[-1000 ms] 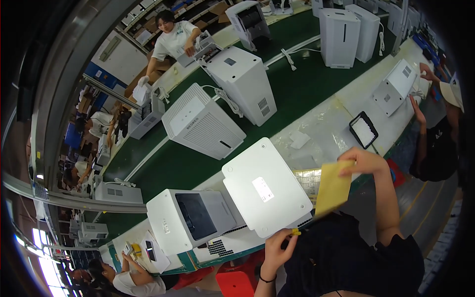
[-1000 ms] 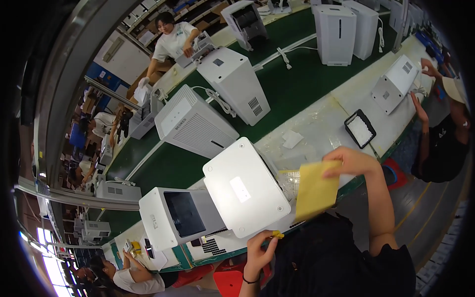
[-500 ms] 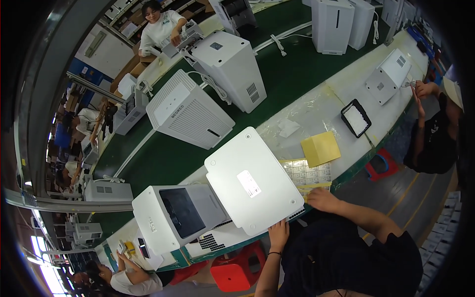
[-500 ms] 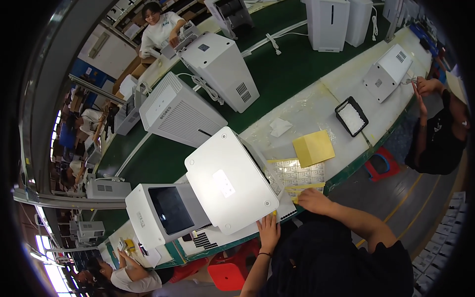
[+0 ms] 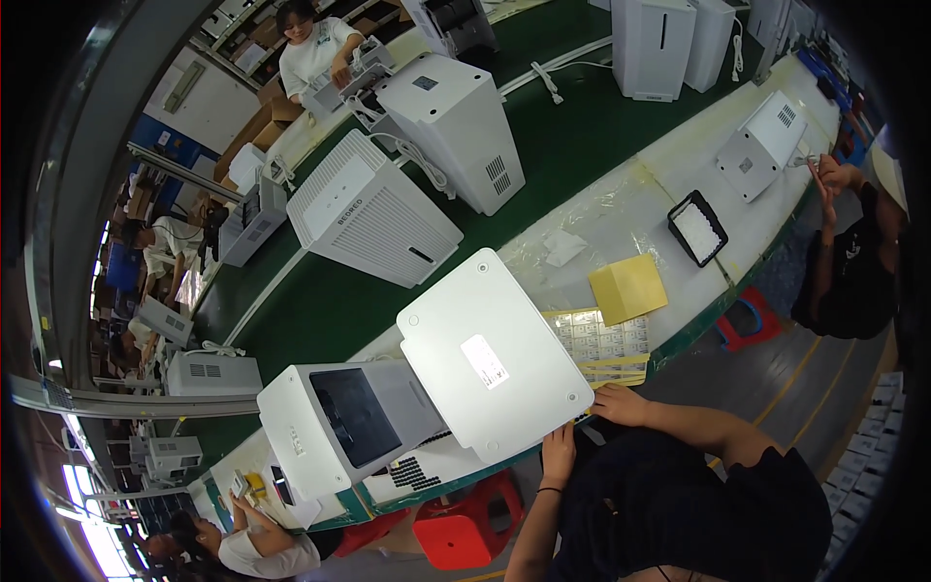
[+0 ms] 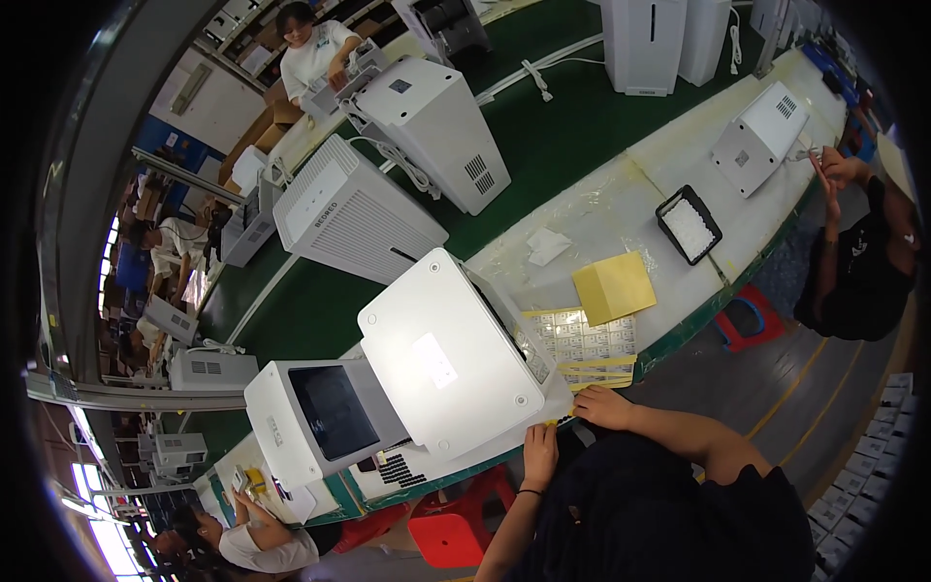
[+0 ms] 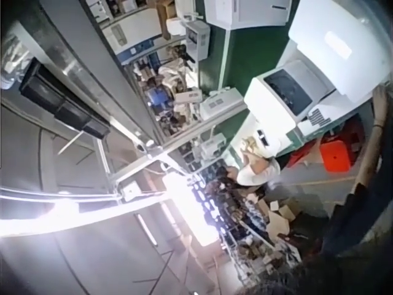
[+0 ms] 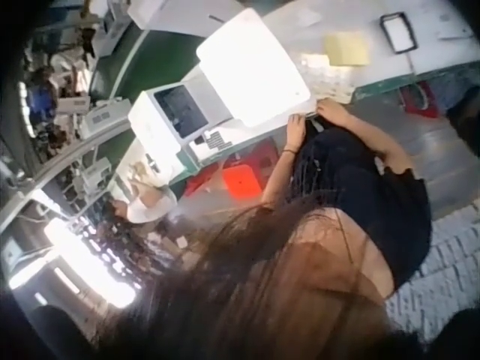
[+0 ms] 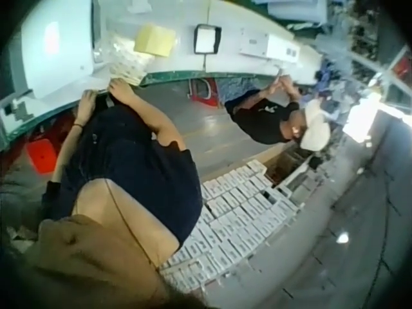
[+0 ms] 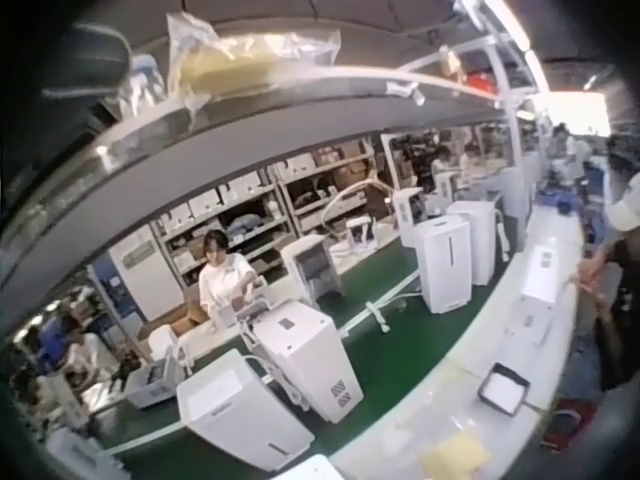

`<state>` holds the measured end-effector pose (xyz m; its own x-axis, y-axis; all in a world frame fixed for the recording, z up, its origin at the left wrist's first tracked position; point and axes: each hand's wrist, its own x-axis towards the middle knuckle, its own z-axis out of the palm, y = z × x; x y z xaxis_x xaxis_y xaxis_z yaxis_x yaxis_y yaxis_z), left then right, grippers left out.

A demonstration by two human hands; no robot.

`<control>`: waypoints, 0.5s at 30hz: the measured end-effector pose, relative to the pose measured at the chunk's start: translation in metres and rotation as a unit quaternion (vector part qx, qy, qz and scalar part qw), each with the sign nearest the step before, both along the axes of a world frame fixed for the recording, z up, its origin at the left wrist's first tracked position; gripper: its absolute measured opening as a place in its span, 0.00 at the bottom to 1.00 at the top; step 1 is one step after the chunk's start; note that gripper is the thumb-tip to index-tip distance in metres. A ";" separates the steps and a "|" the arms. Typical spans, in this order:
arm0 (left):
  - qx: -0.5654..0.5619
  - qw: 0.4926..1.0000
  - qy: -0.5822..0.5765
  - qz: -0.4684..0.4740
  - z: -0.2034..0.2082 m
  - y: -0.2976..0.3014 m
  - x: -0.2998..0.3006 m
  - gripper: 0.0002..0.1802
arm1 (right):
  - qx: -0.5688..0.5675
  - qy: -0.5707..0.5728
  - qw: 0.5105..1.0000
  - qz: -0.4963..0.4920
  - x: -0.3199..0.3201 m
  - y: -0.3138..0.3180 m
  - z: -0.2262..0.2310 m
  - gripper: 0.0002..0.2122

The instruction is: Assembling electronic appliance housings and applying stickers on a production line.

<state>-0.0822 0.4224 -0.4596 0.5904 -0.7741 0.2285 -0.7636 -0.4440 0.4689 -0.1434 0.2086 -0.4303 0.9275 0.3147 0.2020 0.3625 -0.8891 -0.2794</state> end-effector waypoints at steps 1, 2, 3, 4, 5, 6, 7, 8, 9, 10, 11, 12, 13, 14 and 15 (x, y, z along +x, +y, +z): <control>-0.015 1.000 0.006 0.007 0.001 -0.001 0.002 0.11 | -0.001 -0.003 1.000 0.001 0.001 0.000 -0.001 0.07; -0.017 1.000 0.003 0.009 0.002 -0.002 0.003 0.11 | -0.002 0.048 0.999 -0.002 0.000 0.000 -0.003 0.06; -0.016 1.000 0.004 0.011 0.003 -0.003 0.003 0.09 | -0.003 0.099 0.995 -0.005 0.000 0.001 -0.003 0.07; -0.016 1.000 0.004 0.014 0.003 -0.002 0.005 0.07 | -0.005 0.094 0.996 -0.003 0.002 0.003 -0.003 0.07; -0.018 1.000 -0.001 0.017 0.004 -0.001 0.006 0.07 | 0.000 0.096 0.995 -0.002 0.003 0.005 -0.002 0.07; -0.012 1.000 0.006 0.011 0.005 0.000 0.006 0.06 | 0.004 0.098 0.995 -0.002 0.005 0.007 -0.001 0.07; -0.006 1.000 0.014 0.005 0.006 0.001 0.006 0.05 | -0.008 0.053 0.999 0.003 0.008 0.010 0.010 0.07; -0.008 1.000 0.009 0.008 0.007 0.002 0.007 0.05 | -0.010 0.049 0.999 0.006 0.010 0.012 0.012 0.07; -0.007 1.000 0.017 0.009 0.008 0.003 0.009 0.05 | -0.026 0.055 0.998 0.015 0.012 0.013 0.013 0.07; -0.007 1.000 0.025 0.006 0.011 0.002 0.010 0.05 | -0.042 0.063 0.997 0.020 0.012 0.014 0.014 0.07; -0.010 1.000 0.021 0.005 0.015 0.003 0.010 0.05 | -0.013 0.050 0.998 0.018 0.013 0.013 0.016 0.06; -0.008 0.997 0.082 0.013 0.019 0.005 0.009 0.07 | -0.016 0.046 0.999 0.017 0.015 0.012 0.018 0.06; -0.004 0.989 0.143 0.022 0.024 0.007 0.009 0.09 | 0.028 0.075 0.996 -0.049 0.021 0.013 0.025 0.05; -0.006 0.990 0.139 0.025 0.029 0.009 0.011 0.09 | 0.072 0.104 0.985 -0.115 0.026 0.013 0.032 0.05; -0.038 0.982 0.168 0.077 0.035 0.014 0.015 0.08 | 0.113 0.089 0.978 -0.150 0.039 0.004 0.039 0.05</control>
